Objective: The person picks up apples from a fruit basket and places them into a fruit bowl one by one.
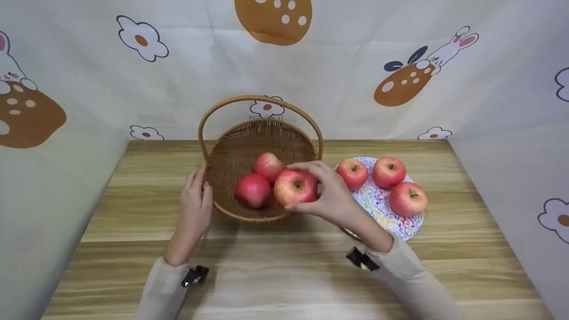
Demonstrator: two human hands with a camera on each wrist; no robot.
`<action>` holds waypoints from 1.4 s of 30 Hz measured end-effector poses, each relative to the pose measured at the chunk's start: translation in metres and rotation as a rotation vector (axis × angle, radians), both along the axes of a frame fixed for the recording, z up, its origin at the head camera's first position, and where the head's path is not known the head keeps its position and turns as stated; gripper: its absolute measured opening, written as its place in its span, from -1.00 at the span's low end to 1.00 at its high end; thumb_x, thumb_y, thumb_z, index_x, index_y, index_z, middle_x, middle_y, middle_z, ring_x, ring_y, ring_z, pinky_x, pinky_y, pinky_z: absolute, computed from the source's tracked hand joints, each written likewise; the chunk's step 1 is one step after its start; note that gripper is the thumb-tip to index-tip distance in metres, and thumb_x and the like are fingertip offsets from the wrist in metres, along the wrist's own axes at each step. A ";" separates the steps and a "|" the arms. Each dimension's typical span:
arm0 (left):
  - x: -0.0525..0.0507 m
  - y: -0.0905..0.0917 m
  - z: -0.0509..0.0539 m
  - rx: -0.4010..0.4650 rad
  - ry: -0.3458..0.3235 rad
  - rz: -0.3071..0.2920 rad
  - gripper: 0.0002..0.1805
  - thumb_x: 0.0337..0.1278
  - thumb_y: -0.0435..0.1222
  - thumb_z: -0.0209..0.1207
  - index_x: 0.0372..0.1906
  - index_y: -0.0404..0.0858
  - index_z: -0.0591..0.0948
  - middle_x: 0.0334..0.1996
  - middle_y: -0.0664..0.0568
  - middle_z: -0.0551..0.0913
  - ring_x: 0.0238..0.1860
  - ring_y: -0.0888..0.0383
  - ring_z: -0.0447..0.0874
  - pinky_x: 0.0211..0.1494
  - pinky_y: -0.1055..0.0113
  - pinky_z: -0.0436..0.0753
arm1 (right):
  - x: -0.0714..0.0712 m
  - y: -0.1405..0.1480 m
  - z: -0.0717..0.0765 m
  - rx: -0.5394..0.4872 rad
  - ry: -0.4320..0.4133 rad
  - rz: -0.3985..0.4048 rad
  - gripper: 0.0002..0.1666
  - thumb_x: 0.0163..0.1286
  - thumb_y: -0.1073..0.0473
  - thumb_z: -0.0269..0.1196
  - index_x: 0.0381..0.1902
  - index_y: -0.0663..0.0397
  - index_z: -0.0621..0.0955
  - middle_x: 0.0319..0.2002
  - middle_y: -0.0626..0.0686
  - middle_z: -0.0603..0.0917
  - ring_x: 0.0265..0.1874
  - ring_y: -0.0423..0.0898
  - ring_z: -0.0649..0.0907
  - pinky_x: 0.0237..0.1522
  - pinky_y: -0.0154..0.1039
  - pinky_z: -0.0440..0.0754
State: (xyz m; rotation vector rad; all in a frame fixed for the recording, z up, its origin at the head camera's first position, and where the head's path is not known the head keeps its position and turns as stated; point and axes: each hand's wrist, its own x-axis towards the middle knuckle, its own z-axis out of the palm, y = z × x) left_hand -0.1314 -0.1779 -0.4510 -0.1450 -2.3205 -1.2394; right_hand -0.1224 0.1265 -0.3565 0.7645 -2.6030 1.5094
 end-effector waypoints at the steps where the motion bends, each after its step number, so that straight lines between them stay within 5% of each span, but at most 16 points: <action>1: 0.000 0.000 0.000 -0.002 -0.001 0.000 -0.43 0.43 -0.55 -0.09 0.49 -0.56 0.36 0.29 -0.46 0.51 -0.01 -0.25 0.59 0.13 -0.17 0.65 | 0.001 0.001 0.001 0.001 0.002 -0.003 -0.18 0.00 0.14 0.70 0.27 0.08 0.67 0.16 0.10 0.65 0.12 -0.01 0.60 0.09 -0.10 0.60; 10: 0.002 -0.001 0.001 -0.008 -0.008 0.015 -0.43 0.44 -0.55 -0.10 0.50 -0.54 0.37 0.30 -0.44 0.52 -0.12 -0.14 0.57 0.03 0.00 0.66 | 0.004 0.006 0.002 0.000 0.012 -0.001 -0.18 0.03 0.14 0.70 0.28 0.08 0.67 0.20 0.06 0.68 0.22 -0.02 0.59 0.31 0.00 0.55; 15: 0.003 -0.002 0.000 -0.007 -0.008 0.022 -0.42 0.42 -0.55 -0.10 0.50 -0.53 0.37 0.31 -0.43 0.52 -0.26 0.04 0.47 -0.10 0.25 0.60 | 0.007 0.008 0.002 -0.011 -0.011 0.001 -0.19 0.04 0.13 0.69 0.28 0.05 0.67 0.20 0.05 0.67 0.21 -0.03 0.59 0.32 0.00 0.54; 22: 0.001 -0.001 -0.001 -0.014 0.005 0.016 -0.43 0.41 -0.55 -0.08 0.50 -0.54 0.37 0.29 -0.43 0.53 -0.27 0.03 0.48 -0.14 0.33 0.58 | 0.014 0.012 0.001 -0.006 -0.007 -0.024 -0.18 0.02 0.10 0.70 0.28 -0.04 0.68 0.22 -0.01 0.67 0.23 -0.06 0.58 0.29 -0.01 0.57; 30: 0.002 -0.001 0.001 -0.019 -0.003 0.019 -0.43 0.43 -0.55 -0.10 0.50 -0.54 0.37 0.28 -0.42 0.53 -0.15 -0.06 0.54 -0.04 0.13 0.63 | 0.019 0.018 -0.004 -0.014 0.021 -0.024 -0.19 0.03 0.08 0.71 0.28 -0.03 0.68 0.22 0.01 0.67 0.23 -0.06 0.59 0.25 -0.08 0.61; 38: 0.000 -0.001 -0.001 -0.019 0.007 0.012 -0.45 0.42 -0.55 -0.11 0.47 -0.57 0.38 0.23 -0.47 0.53 0.00 -0.25 0.58 0.12 -0.22 0.63 | 0.024 0.024 -0.010 -0.039 -0.001 -0.046 -0.17 0.01 0.09 0.71 0.29 -0.05 0.67 0.21 -0.02 0.67 0.15 -0.10 0.57 -0.11 -0.28 0.69; 42: 0.000 -0.001 -0.002 -0.020 0.005 0.013 -0.45 0.42 -0.55 -0.09 0.47 -0.58 0.39 0.22 -0.48 0.53 -0.02 -0.24 0.57 0.12 -0.21 0.63 | 0.027 0.026 -0.013 -0.042 -0.002 -0.062 -0.17 0.01 0.11 0.71 0.28 -0.03 0.68 0.21 -0.02 0.67 0.12 -0.09 0.56 -0.18 -0.29 0.70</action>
